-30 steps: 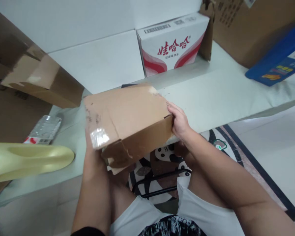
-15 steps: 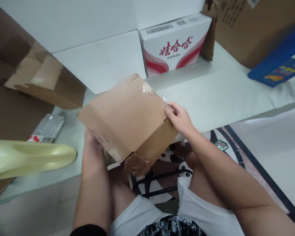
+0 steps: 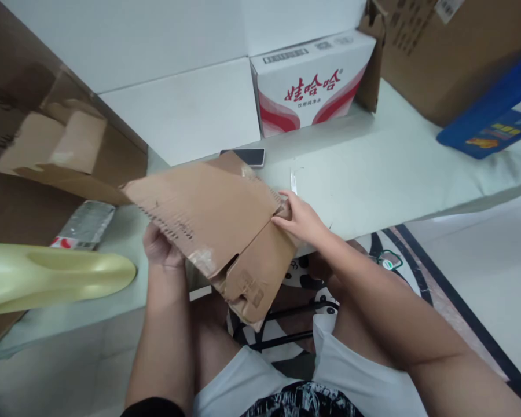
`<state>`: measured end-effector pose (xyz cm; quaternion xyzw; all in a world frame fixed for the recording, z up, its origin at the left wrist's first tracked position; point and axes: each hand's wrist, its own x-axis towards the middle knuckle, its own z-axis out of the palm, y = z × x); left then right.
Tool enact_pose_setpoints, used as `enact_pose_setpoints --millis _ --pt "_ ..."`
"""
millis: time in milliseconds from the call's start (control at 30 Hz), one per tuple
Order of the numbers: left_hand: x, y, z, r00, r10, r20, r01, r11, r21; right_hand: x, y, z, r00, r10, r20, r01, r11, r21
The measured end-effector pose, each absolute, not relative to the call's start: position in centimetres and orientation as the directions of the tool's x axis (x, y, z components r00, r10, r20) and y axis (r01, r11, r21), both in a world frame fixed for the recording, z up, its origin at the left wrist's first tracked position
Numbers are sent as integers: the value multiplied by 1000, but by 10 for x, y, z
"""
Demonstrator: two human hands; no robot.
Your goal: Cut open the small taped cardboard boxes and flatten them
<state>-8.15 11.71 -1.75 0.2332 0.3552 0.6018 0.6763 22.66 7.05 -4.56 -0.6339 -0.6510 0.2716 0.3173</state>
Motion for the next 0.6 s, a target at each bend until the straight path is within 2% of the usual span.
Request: enact_pose_setpoints --millis 133,233,333,400,433,500,567,600 --pt "-73 112 -9 139 959 -248 -616 280 736 222 70 -47 19 988 154 700 97 -708" --pt "-72 112 -10 115 962 -248 -581 268 769 224 69 -45 27 987 155 645 101 -757" --pt "-80 117 -15 48 971 -236 -588 218 779 231 72 -41 169 971 168 446 76 -892" --pt "-87 121 -18 -23 979 -204 -649 141 747 234 74 -37 284 950 128 220 65 -973" --pt "-89 123 -20 -69 979 -190 -677 94 730 233 73 -35 280 956 84 106 56 -993" --pt "-89 126 -22 -128 975 -181 -697 42 716 228 70 -33 113 993 -21 -57 -15 -998" --pt "-83 128 -23 -113 974 -196 -686 66 725 218 64 -32 -96 988 -122 -89 -130 -988" --pt "-79 128 -23 -88 974 -208 -674 96 732 214 60 -29 -143 976 -162 -74 -174 -982"
